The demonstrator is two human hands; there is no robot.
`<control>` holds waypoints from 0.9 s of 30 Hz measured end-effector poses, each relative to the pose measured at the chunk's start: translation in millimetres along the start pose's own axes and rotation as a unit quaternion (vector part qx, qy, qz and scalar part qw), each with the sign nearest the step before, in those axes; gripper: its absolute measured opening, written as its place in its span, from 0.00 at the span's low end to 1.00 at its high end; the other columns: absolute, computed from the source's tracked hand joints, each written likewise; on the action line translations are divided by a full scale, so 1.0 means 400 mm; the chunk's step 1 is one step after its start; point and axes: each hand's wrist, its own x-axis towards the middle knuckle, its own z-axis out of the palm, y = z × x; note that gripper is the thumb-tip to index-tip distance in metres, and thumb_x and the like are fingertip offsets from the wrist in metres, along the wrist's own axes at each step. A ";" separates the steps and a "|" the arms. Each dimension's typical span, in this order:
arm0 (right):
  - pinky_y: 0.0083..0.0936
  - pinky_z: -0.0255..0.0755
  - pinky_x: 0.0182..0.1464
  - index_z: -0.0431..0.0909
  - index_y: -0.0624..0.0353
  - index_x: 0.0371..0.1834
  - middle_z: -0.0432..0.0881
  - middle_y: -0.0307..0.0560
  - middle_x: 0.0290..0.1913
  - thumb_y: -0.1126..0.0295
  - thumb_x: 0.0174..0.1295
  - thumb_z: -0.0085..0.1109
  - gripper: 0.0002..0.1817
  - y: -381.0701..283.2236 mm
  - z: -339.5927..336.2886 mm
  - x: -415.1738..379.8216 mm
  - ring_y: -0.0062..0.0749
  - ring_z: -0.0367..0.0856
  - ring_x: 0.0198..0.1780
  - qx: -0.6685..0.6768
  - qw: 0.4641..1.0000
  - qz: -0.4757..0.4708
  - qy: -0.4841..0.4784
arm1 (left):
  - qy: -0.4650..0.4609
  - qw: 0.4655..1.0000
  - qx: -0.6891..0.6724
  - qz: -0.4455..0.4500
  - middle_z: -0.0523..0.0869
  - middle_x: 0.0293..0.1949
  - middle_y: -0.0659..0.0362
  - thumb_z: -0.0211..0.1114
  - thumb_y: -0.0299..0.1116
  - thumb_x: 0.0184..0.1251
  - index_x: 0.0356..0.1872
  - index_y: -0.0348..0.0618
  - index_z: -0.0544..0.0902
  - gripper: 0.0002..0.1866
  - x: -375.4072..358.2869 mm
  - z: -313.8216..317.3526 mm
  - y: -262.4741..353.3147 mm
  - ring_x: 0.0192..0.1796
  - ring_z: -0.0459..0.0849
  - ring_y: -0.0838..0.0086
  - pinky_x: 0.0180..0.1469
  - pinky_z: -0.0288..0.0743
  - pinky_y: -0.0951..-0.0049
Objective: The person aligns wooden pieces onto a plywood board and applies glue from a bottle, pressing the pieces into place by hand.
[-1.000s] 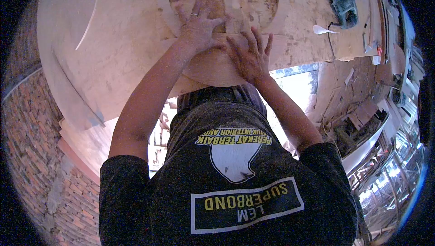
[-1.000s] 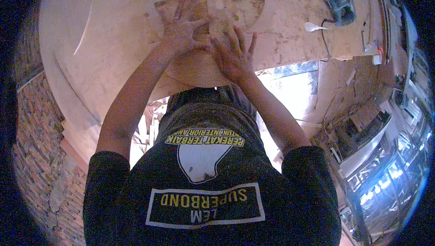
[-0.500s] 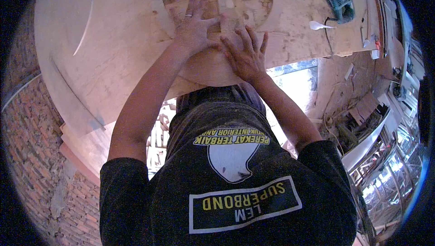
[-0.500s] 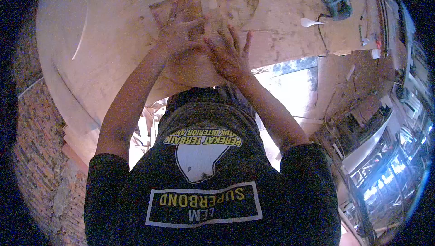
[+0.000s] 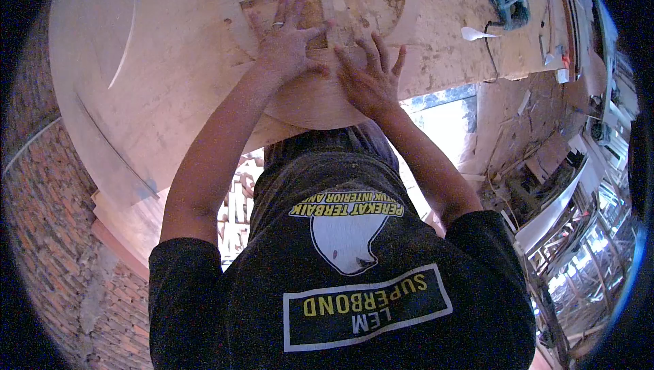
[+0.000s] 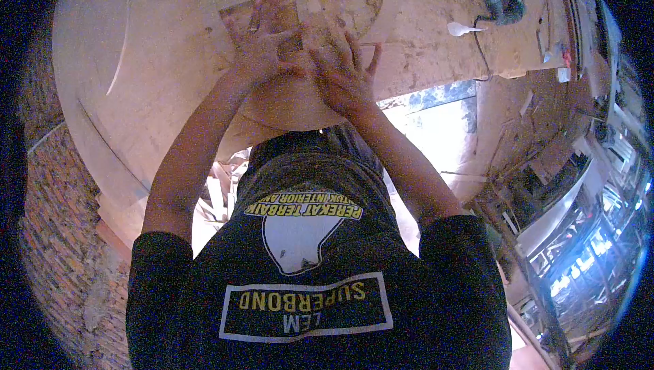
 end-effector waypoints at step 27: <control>0.84 0.24 0.74 0.81 0.36 0.67 0.70 0.48 0.71 0.57 0.69 0.60 0.22 -0.010 -0.030 0.004 0.53 0.48 0.85 -0.001 0.999 -0.001 -0.035 | -0.031 0.999 0.014 0.017 0.42 0.88 0.66 0.73 0.74 0.46 0.81 0.80 0.63 0.56 0.042 -0.006 -0.007 0.88 0.33 0.52 0.69 0.23 0.08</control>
